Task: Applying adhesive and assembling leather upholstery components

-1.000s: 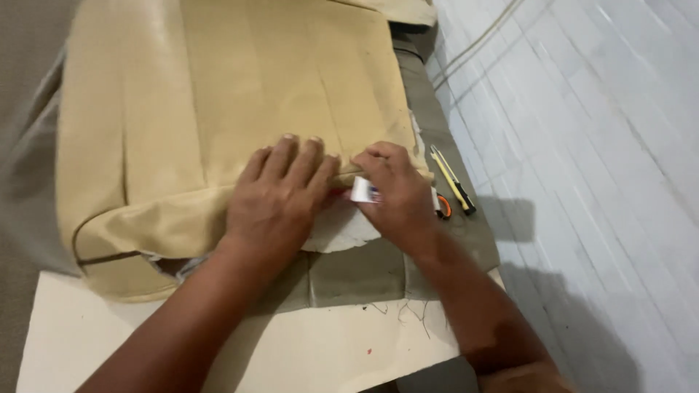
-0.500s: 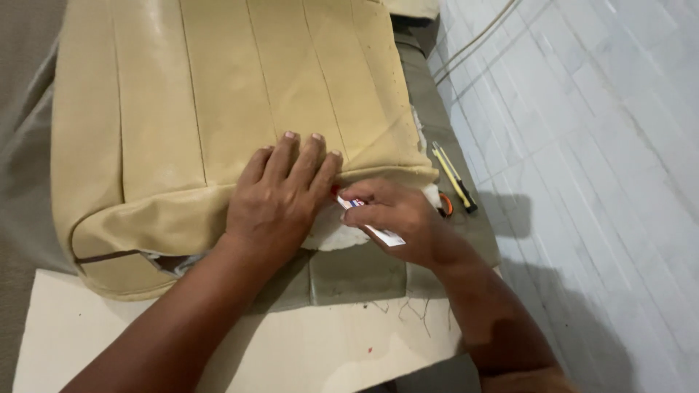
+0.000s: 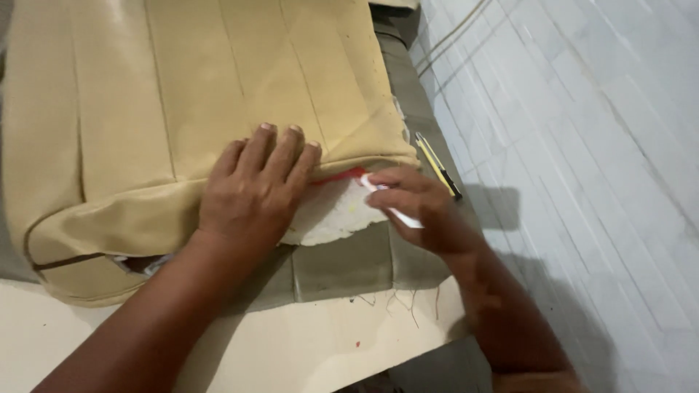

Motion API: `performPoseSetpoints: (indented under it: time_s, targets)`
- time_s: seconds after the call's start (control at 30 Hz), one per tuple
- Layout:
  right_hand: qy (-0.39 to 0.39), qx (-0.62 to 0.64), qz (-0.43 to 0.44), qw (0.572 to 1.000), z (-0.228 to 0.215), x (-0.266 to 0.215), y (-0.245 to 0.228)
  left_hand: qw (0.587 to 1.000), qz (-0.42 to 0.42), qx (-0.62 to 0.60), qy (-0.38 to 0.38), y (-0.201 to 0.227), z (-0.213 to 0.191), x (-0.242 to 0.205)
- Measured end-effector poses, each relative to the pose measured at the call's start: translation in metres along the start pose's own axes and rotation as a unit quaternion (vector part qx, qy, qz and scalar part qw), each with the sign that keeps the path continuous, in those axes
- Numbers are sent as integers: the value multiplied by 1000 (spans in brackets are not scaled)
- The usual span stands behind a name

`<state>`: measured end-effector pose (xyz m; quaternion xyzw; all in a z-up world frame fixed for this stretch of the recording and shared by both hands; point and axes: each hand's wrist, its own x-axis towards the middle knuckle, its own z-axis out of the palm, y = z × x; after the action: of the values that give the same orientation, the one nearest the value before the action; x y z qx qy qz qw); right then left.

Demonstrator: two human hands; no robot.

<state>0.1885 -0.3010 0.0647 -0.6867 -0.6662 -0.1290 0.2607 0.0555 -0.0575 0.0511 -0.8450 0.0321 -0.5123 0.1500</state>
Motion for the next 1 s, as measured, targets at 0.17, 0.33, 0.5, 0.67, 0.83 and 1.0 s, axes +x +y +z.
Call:
performPoseSetpoints:
  time_s: [0.17,0.33,0.5,0.67,0.83,1.0]
  targets:
    - [17,8,58,998,-2,-7,16,1000,14,-17,-10,-2,3,-6]
    - [92,-11,46,995,-13,-15,21,1000,13,-14,-9,0,1,-2]
    - [-28,41,36,998,2,-12,-11,1000,11,26,5,1,-4,2]
    - [-37,-225,-31,973,47,-5,-23,1000,12,23,-2,1,0,-4]
    - [57,-261,-59,962,50,5,-20,1000,15,-1,1,1,3,-7]
    - [90,-276,-31,957,44,24,-3,999,9,-8,-31,5,1,-11]
